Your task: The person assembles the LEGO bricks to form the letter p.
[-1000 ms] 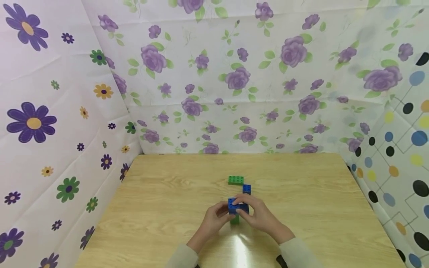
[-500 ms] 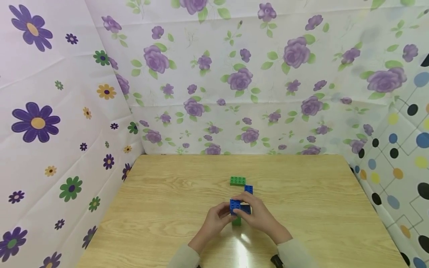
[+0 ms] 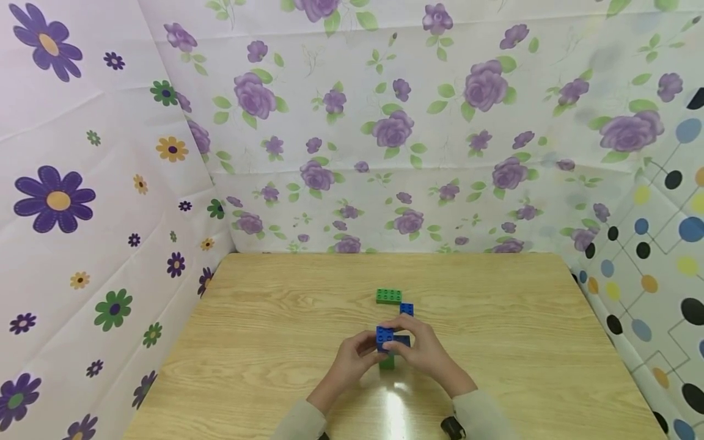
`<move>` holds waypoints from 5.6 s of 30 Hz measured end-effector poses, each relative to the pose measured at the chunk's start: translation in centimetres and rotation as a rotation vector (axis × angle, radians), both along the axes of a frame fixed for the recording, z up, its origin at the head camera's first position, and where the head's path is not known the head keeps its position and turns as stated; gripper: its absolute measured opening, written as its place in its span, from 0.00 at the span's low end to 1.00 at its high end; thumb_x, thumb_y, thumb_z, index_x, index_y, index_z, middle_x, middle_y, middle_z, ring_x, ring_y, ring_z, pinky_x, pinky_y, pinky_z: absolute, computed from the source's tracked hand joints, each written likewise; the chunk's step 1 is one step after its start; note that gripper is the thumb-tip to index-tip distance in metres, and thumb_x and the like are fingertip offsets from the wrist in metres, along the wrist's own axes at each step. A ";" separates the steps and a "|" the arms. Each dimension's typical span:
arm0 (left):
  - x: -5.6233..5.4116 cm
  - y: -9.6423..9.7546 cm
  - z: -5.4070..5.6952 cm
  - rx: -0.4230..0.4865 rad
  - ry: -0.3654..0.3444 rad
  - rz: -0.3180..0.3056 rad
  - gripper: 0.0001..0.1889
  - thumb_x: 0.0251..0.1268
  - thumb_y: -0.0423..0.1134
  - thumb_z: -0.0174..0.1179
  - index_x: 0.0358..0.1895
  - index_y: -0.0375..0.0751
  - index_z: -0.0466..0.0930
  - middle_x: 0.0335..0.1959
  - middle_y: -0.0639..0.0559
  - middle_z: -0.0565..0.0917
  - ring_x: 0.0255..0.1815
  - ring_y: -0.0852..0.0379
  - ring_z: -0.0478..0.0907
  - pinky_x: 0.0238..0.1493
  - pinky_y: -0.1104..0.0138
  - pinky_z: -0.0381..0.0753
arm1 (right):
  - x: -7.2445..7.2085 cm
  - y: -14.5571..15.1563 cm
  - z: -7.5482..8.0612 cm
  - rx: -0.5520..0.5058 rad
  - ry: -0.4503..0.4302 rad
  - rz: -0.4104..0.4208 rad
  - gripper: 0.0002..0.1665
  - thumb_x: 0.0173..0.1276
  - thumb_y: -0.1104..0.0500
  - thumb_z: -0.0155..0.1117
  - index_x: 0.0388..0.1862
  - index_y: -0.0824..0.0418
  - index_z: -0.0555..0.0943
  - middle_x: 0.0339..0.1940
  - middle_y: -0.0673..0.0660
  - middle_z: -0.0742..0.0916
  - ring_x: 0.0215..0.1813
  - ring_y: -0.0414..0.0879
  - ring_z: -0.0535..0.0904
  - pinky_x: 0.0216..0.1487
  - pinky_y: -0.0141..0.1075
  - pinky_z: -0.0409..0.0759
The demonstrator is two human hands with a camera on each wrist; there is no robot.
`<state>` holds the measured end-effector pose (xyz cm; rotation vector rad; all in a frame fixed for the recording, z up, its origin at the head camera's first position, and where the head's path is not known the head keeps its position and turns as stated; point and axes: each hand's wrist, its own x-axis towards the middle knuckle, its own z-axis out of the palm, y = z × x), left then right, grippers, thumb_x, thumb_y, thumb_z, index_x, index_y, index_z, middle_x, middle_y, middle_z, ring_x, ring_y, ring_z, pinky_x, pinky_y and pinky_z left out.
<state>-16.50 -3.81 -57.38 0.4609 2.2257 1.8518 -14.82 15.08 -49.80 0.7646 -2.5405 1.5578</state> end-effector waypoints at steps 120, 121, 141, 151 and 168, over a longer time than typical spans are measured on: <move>-0.4 -0.2 -0.3 0.102 -0.032 0.009 0.18 0.58 0.35 0.68 0.53 0.42 0.81 0.51 0.48 0.83 0.56 0.53 0.79 0.56 0.68 0.79 | -8.0 4.5 -10.4 -0.046 -0.201 -0.263 0.18 0.66 0.68 0.64 0.54 0.62 0.77 0.56 0.63 0.81 0.58 0.60 0.76 0.59 0.52 0.78; -0.4 -0.2 -0.3 0.102 -0.033 0.009 0.18 0.58 0.35 0.68 0.53 0.42 0.81 0.51 0.48 0.83 0.56 0.53 0.79 0.56 0.68 0.79 | -8.0 4.6 -10.4 -0.044 -0.197 -0.267 0.17 0.66 0.68 0.65 0.54 0.62 0.77 0.55 0.63 0.81 0.58 0.60 0.77 0.58 0.52 0.78; -0.4 -0.3 -0.1 0.104 -0.042 0.010 0.19 0.59 0.35 0.68 0.54 0.42 0.80 0.52 0.48 0.83 0.57 0.52 0.78 0.56 0.69 0.79 | -8.0 4.9 -8.6 -0.051 -0.153 -0.233 0.16 0.65 0.61 0.67 0.52 0.57 0.79 0.53 0.59 0.83 0.55 0.57 0.79 0.56 0.51 0.80; -0.4 -0.2 0.1 0.096 -0.043 0.019 0.18 0.58 0.36 0.69 0.53 0.43 0.81 0.51 0.50 0.83 0.56 0.54 0.79 0.56 0.69 0.79 | -7.5 5.3 -7.8 -0.030 -0.120 -0.222 0.14 0.65 0.58 0.67 0.50 0.55 0.80 0.51 0.57 0.84 0.53 0.55 0.80 0.54 0.48 0.82; -0.3 -0.2 0.1 0.104 -0.035 0.009 0.19 0.58 0.36 0.68 0.54 0.42 0.81 0.51 0.49 0.83 0.56 0.53 0.79 0.56 0.70 0.79 | -5.7 6.1 -4.8 -0.059 -0.065 -0.147 0.17 0.67 0.61 0.66 0.55 0.59 0.78 0.53 0.59 0.83 0.52 0.51 0.81 0.53 0.39 0.83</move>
